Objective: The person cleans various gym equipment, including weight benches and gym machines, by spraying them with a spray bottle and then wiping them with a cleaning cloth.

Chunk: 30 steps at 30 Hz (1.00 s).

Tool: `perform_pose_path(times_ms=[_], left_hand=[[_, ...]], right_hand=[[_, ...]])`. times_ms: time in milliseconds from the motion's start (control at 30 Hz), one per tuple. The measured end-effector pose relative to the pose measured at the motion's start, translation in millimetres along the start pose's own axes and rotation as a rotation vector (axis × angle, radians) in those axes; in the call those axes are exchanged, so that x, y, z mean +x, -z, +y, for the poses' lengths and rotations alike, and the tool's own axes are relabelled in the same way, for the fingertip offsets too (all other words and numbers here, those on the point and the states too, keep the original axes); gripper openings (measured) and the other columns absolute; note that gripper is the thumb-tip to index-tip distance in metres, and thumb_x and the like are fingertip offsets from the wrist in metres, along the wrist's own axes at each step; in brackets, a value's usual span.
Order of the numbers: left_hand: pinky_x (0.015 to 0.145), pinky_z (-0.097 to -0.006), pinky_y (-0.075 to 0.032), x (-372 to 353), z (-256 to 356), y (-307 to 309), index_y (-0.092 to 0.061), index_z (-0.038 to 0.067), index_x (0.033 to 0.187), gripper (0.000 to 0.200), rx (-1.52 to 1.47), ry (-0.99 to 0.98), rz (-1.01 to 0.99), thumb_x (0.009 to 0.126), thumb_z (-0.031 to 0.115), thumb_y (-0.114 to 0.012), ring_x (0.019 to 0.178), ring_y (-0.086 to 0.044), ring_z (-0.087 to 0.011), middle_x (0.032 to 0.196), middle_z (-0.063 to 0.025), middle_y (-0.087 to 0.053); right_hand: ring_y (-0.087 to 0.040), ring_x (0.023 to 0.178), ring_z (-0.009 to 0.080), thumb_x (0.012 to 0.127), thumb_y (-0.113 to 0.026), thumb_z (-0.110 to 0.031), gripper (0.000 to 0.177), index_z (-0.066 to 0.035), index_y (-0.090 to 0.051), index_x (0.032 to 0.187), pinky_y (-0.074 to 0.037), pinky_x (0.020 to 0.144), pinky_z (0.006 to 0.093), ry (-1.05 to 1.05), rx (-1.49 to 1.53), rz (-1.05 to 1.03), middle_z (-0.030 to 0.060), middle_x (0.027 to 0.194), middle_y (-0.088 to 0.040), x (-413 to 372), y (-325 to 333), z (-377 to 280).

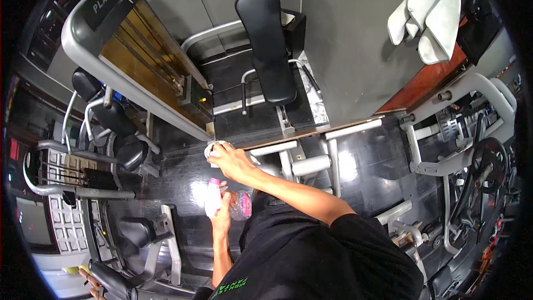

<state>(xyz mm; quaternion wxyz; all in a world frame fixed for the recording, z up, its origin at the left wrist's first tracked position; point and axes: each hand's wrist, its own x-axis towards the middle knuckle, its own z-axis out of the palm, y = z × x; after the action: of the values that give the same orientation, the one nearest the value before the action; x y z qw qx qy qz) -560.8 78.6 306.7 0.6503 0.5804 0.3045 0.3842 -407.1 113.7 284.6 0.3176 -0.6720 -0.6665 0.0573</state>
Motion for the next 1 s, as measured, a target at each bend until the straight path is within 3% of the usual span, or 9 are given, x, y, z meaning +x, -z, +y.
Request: perform_pose_path(times_ms=[267, 333, 433, 567, 600, 633, 767, 933, 1000], left_hand=[[0.062, -0.0229, -0.047, -2, 3, -17, -0.05, -0.004, 0.12, 0.037, 0.077, 0.137, -0.092, 0.085, 0.001, -0.062, 0.064, -0.054, -0.0081, 0.069, 0.0006, -0.054], [0.06, -0.022, -0.046, -1, 0, -21, -0.052, -0.004, 0.118, 0.036, 0.058, 0.162, -0.167, 0.084, 0.002, -0.064, 0.065, -0.055, -0.0071, 0.07, 0.0016, -0.054], [0.06, -0.0214, -0.046, 3, -7, -24, -0.054, -0.003, 0.116, 0.034, 0.123, 0.181, -0.274, 0.084, 0.002, -0.064, 0.064, -0.054, -0.0064, 0.07, 0.0018, -0.055], [0.06, -0.0214, -0.046, 13, 1, -41, -0.056, -0.003, 0.114, 0.032, 0.16, 0.218, -0.349, 0.084, 0.003, -0.065, 0.063, -0.053, -0.0062, 0.07, 0.002, -0.055], [0.06, -0.0215, -0.045, 15, 1, -44, -0.056, -0.002, 0.114, 0.032, 0.159, 0.211, -0.379, 0.084, 0.003, -0.065, 0.062, -0.053, -0.0062, 0.069, 0.0021, -0.055], [0.059, -0.0216, -0.045, 18, 1, -47, -0.056, -0.002, 0.114, 0.032, 0.159, 0.204, -0.407, 0.083, 0.003, -0.066, 0.062, -0.053, -0.0062, 0.069, 0.0023, -0.054], [0.059, -0.0216, -0.045, 21, -6, -48, -0.057, -0.002, 0.113, 0.033, 0.194, 0.195, -0.442, 0.083, 0.004, -0.067, 0.062, -0.052, -0.006, 0.069, 0.0023, -0.054], [0.06, -0.021, -0.043, 24, -9, -46, -0.059, -0.001, 0.112, 0.031, 0.203, 0.196, -0.397, 0.082, 0.005, -0.068, 0.063, -0.05, -0.005, 0.07, 0.0031, -0.053], [0.061, -0.0211, -0.043, 24, -6, -45, -0.059, 0.0, 0.112, 0.031, 0.214, 0.226, -0.356, 0.082, 0.004, -0.068, 0.064, -0.049, -0.0048, 0.071, 0.0032, -0.053]], right_hand=[[-0.055, 0.104, 0.0285, 0.074, -0.058, -0.002, 0.035, -0.017, -0.063, 0.105, -0.053, 0.075, 0.0363, -0.063, 0.179, 0.099, 0.0103, 0.111, -0.053, -78, 25, 37], [-0.056, 0.104, 0.0283, 0.075, -0.057, 0.0, 0.038, -0.015, -0.062, 0.109, -0.051, 0.081, 0.0341, -0.296, 0.313, 0.108, 0.0109, 0.111, -0.054, -112, 31, 48], [-0.058, 0.103, 0.0222, 0.077, -0.06, 0.004, 0.034, -0.005, -0.061, 0.11, -0.046, 0.089, 0.0316, -0.567, 0.51, 0.373, 0.0103, 0.106, -0.06, -162, 33, 69], [-0.056, 0.105, 0.0184, 0.088, -0.057, -0.006, 0.037, -0.004, -0.049, 0.124, -0.046, 0.088, 0.029, -1.094, 0.834, 0.719, 0.0111, 0.113, -0.058, -195, 22, 107], [-0.058, 0.103, 0.0185, 0.091, -0.054, -0.007, 0.038, -0.004, -0.043, 0.127, -0.048, 0.086, 0.0315, -1.23, 0.906, 0.921, 0.0107, 0.11, -0.058, -208, -13, 141], [-0.059, 0.101, 0.0197, 0.091, -0.053, -0.008, 0.036, -0.002, -0.042, 0.125, -0.049, 0.086, 0.0361, -1.17, 1.423, 0.971, 0.0092, 0.11, -0.059, -205, 7, 138], [-0.06, 0.097, 0.0218, 0.092, -0.052, -0.011, 0.033, -0.006, -0.045, 0.123, -0.05, 0.083, 0.0371, -1.27, 1.838, 0.889, 0.0078, 0.11, -0.06, -179, 38, 160], [-0.046, 0.116, 0.0195, 0.097, -0.039, -0.022, 0.028, -0.011, -0.052, 0.119, -0.03, 0.098, 0.0493, -1.625, 1.645, 0.869, 0.0027, 0.125, -0.055, -137, 20, 195], [-0.055, 0.103, 0.0232, 0.09, -0.05, -0.016, 0.025, -0.015, -0.054, 0.115, -0.041, 0.09, 0.0521, -1.657, 1.8, 1.032, 0.0038, 0.114, -0.059, -156, -45, 253]])
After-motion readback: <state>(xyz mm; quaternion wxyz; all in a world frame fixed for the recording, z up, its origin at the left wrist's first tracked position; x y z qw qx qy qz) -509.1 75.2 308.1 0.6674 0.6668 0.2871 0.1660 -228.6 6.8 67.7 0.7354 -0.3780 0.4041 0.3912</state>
